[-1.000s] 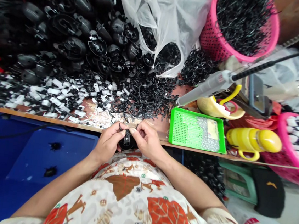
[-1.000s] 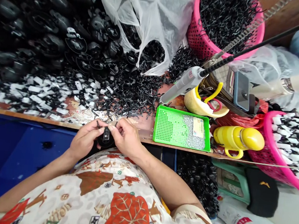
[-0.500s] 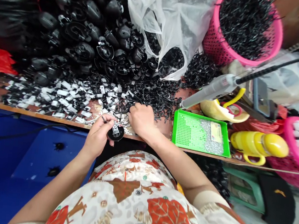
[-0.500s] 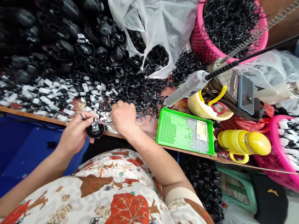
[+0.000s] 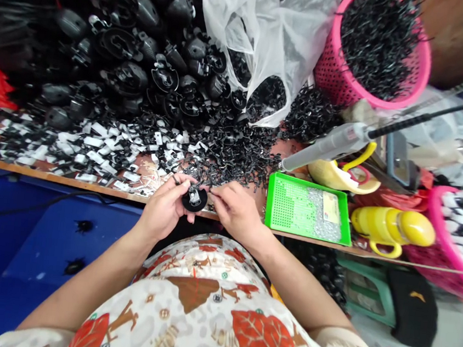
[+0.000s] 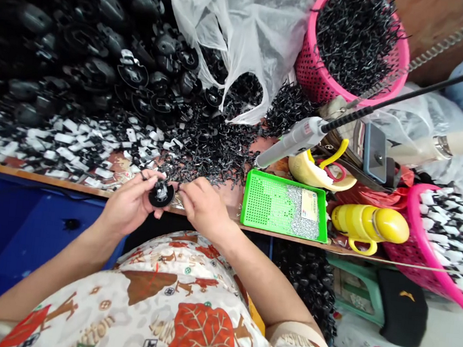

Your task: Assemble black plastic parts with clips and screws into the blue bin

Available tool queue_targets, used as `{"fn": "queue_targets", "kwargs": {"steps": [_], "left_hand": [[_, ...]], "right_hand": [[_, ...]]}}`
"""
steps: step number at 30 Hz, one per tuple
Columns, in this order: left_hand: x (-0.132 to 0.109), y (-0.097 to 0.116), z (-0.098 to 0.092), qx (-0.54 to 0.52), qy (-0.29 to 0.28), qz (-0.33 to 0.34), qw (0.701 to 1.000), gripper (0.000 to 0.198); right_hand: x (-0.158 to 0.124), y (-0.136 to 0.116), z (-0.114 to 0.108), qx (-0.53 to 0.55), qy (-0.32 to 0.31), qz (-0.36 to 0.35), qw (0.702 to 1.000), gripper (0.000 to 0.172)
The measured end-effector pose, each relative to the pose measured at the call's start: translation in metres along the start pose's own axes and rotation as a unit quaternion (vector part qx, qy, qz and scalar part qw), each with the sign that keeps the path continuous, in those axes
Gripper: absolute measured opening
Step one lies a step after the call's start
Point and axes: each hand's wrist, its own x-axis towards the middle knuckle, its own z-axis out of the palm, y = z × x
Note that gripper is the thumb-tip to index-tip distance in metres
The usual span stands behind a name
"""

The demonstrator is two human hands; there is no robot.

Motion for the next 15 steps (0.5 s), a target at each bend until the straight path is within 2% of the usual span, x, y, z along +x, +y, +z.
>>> {"fn": "queue_targets", "kwargs": {"steps": [4, 7, 10, 13, 15], "left_hand": [[0.003, -0.002, 0.003, 0.002, 0.007, -0.001, 1.000, 0.030], [0.002, -0.004, 0.002, 0.000, -0.016, -0.029, 0.999, 0.029], [0.001, -0.006, -0.001, -0.009, -0.007, -0.036, 0.999, 0.028], [0.000, -0.008, -0.001, -0.002, 0.012, -0.015, 1.000, 0.029], [-0.002, -0.009, 0.001, 0.019, 0.011, -0.006, 1.000, 0.029]], "right_hand": [[-0.011, 0.001, 0.006, -0.011, 0.027, -0.003, 1.000, 0.021], [-0.015, 0.003, 0.008, -0.018, 0.001, -0.007, 1.000, 0.023], [-0.017, 0.001, 0.011, 0.074, -0.011, -0.006, 0.997, 0.020], [-0.017, -0.002, 0.010, 0.177, 0.026, 0.076, 0.981, 0.018], [-0.014, -0.002, 0.008, 0.182, 0.056, 0.118, 0.975, 0.022]]}}
